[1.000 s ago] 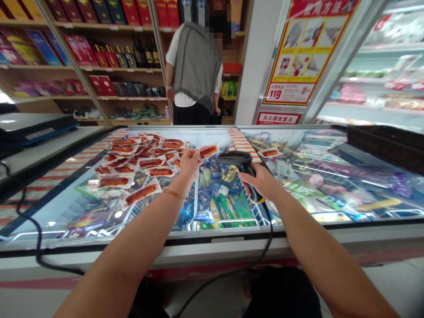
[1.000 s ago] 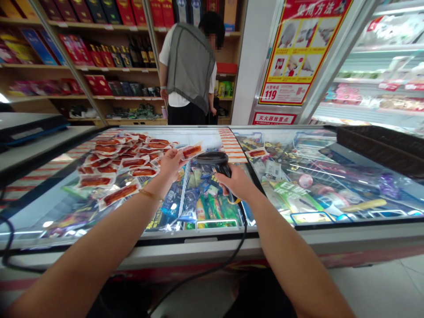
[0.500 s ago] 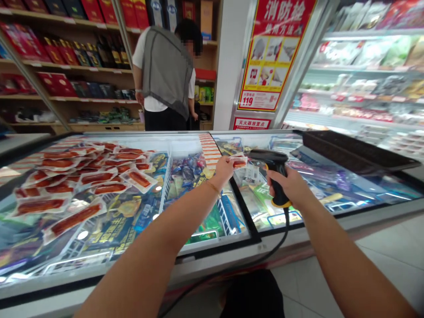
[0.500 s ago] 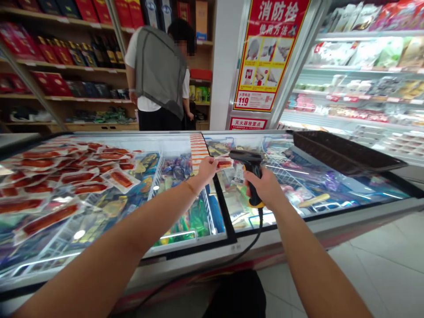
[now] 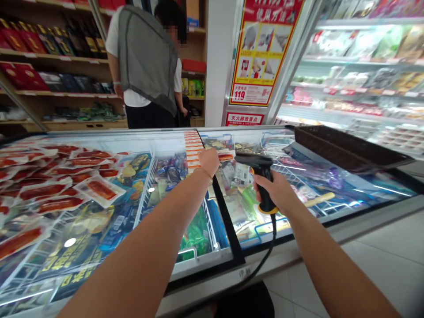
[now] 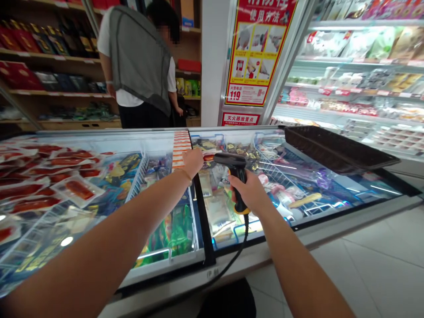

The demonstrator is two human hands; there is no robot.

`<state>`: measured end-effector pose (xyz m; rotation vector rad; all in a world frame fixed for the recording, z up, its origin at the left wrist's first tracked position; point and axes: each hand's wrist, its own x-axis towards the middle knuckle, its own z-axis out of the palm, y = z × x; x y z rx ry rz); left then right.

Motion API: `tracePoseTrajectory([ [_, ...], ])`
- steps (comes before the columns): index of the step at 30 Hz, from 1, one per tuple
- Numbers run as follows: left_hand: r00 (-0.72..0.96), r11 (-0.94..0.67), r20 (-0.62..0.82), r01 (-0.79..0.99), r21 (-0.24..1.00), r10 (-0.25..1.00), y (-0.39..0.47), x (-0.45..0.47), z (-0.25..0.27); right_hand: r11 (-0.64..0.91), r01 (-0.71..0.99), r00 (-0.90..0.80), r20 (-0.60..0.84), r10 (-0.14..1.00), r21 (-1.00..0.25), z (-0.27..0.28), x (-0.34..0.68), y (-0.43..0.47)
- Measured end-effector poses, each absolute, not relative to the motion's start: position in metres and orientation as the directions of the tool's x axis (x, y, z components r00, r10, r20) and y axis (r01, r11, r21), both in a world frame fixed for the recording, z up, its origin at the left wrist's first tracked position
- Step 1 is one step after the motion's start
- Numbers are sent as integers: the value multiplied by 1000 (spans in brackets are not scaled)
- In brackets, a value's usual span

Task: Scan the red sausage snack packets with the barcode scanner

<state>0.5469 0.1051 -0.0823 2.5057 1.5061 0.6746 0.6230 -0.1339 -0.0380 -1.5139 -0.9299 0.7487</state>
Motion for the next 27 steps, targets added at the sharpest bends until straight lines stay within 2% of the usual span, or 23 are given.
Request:
tracePoseTrajectory([
  [10,355,-451,332,848,278,874,131,549,-75,-35,132,466,31,884,-991,-42,624,-118],
  [17,265,-382,295,792,477,918,136,525,-72,-46,147,484,31,874,-988,-34,607,-117],
  [23,211,-327,274,797,509,939,121,445,-52,-7,176,463,76,883,-984,-22,569,-107],
  [27,216,-298,234,862,411,948,105,364,-38,45,173,393,111,913,-984,-19,527,-89],
])
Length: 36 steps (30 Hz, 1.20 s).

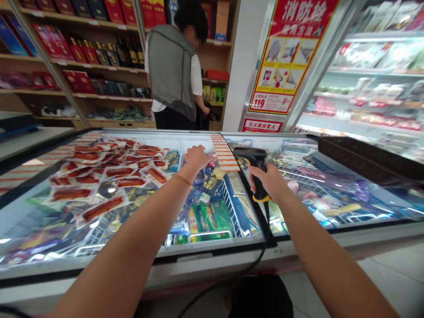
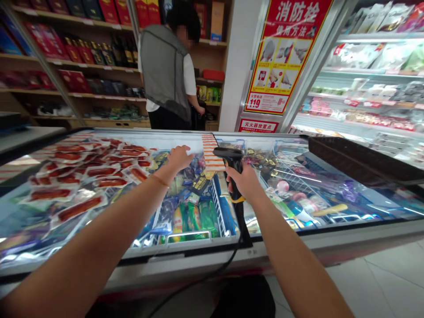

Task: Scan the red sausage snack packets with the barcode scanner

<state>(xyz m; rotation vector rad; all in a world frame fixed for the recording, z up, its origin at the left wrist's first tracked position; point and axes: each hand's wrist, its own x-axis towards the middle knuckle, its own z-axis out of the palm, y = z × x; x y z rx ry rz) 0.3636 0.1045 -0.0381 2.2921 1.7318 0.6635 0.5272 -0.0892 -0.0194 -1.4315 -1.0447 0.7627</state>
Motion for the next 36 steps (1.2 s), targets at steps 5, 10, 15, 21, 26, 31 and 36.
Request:
tracePoseTrajectory([
  [5,136,-192,242,955,226,961,89,263,-25,95,126,295,128,947,-988,-26,469,-66],
  [10,72,-104,237,987,126,969,81,205,-35,137,62,211,148,966,-989,-51,441,-55],
  [15,96,-113,202,991,75,975,84,198,-54,135,182,141,162,977,-974,-66,449,-63],
  [21,113,-117,159,993,19,981,88,201,-54,106,212,121,134,984,-971,-66,453,-67],
  [26,157,-158,156,987,-4,975,83,201,-52,80,217,124,109,986,-973,-66,451,-67],
  [31,166,-173,158,985,30,973,73,216,-56,90,232,124,121,985,-969,-67,452,-68],
  [36,242,-250,65,955,158,968,61,237,-60,48,217,131,78,988,-975,-68,451,-68],
])
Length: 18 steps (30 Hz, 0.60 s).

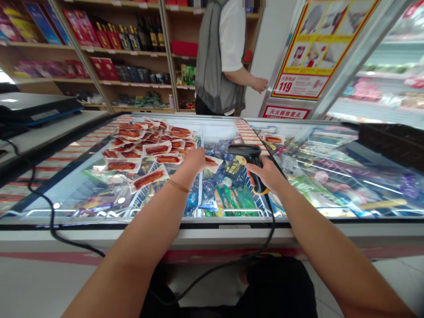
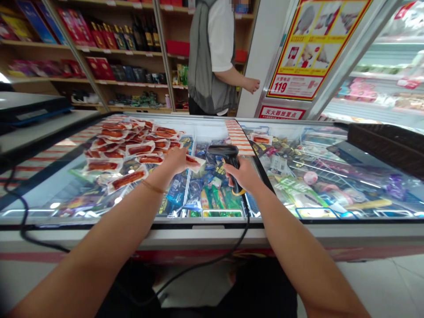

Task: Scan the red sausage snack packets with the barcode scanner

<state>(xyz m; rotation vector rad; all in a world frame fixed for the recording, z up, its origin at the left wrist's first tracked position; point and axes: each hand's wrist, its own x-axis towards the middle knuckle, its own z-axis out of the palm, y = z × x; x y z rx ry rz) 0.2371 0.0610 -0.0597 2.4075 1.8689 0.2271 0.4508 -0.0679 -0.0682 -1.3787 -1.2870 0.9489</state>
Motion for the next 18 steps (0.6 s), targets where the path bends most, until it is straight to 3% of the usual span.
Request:
tracePoseTrajectory([
  [3,194,-206,73,948,241,978,62,238,-58,55,192,133,82,988,-980,-67,449,-68],
  [6,135,-139,33,960,241,990,68,230,-55,64,201,126,91,988,-977,-66,449,-69],
  [14,266,-209,-66,867,453,962,71,218,-50,55,229,119,84,989,-972,-69,449,-69],
  [18,320,-276,-37,866,417,947,71,222,-50,42,232,122,72,990,-972,-66,446,-70],
])
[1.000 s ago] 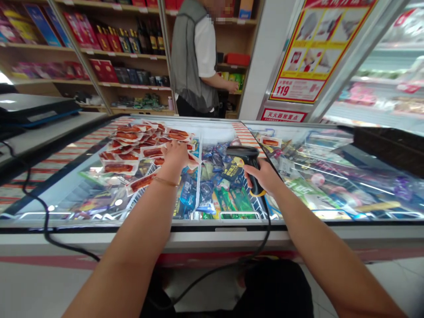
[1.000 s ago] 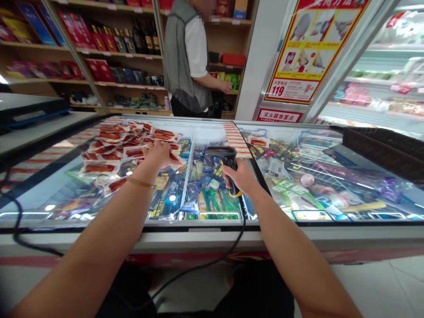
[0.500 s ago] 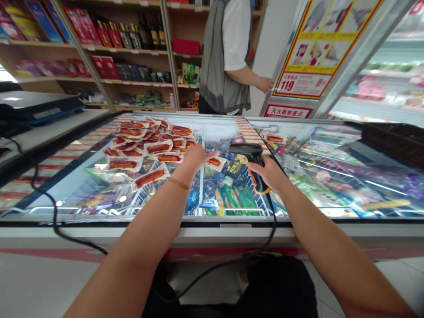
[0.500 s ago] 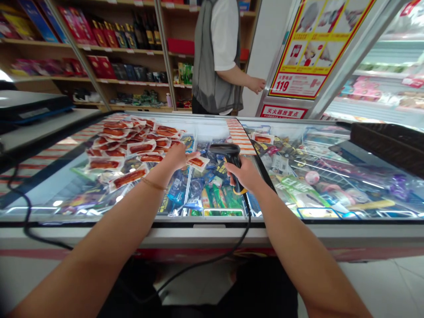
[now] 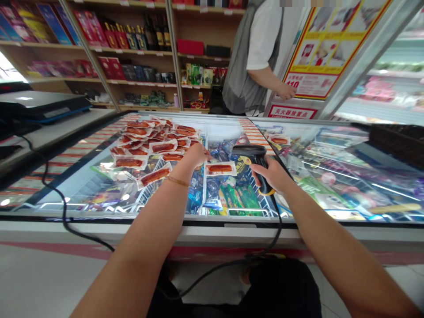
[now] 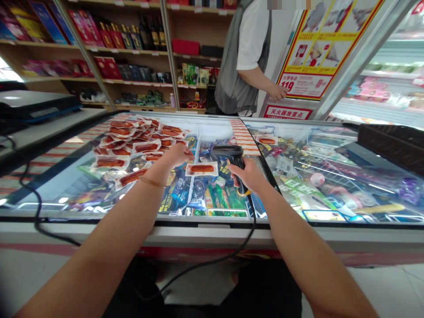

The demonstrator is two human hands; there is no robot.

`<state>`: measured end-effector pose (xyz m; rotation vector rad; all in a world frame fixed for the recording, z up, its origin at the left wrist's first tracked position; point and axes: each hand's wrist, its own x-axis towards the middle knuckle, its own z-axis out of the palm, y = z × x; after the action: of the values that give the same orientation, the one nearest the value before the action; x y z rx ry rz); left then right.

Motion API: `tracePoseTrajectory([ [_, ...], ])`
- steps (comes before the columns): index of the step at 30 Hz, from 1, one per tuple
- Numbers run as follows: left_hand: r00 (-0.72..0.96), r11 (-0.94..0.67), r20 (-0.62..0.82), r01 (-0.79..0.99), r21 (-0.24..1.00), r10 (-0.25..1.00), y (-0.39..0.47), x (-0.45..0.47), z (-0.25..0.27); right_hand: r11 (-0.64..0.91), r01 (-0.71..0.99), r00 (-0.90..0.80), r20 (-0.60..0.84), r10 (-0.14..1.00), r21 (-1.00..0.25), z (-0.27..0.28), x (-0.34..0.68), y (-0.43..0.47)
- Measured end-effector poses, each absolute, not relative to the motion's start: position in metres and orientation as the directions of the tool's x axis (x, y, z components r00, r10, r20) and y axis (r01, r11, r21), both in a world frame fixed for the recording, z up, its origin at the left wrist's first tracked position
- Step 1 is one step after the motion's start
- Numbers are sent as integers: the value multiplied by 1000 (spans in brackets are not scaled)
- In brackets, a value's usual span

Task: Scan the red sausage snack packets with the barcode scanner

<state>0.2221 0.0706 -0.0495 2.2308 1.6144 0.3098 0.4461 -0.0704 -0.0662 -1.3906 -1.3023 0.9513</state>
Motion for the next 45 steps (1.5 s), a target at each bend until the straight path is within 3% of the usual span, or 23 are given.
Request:
tracePoseTrajectory([
  [5,282,-256,-55,926,276,958,68,219,-42,23,239,133,56,990,-971,-60,442,-73],
  [11,523,-458,-191,837,299,831,57,211,-34,33,240,119,64,991,-970,-62,445,-72],
  [24,546,-482,-165,819,311,821,53,224,-41,13,237,128,45,991,-971,-65,445,-71],
  [27,533,-460,-99,796,393,840,53,223,-41,20,237,118,49,992,-971,-65,445,-71],
  [30,500,-350,-113,734,582,859,58,223,-45,33,223,119,61,991,-974,-65,446,-71],
  [35,246,-98,-19,454,886,969,77,228,-63,40,236,123,70,990,-971,-64,445,-72],
  [38,144,-107,64,314,943,988,89,229,-72,37,264,118,70,991,-964,-63,444,-75],
  [45,89,-98,90,91,991,992,92,227,-70,89,335,26,104,994,-938,-59,436,-85],
])
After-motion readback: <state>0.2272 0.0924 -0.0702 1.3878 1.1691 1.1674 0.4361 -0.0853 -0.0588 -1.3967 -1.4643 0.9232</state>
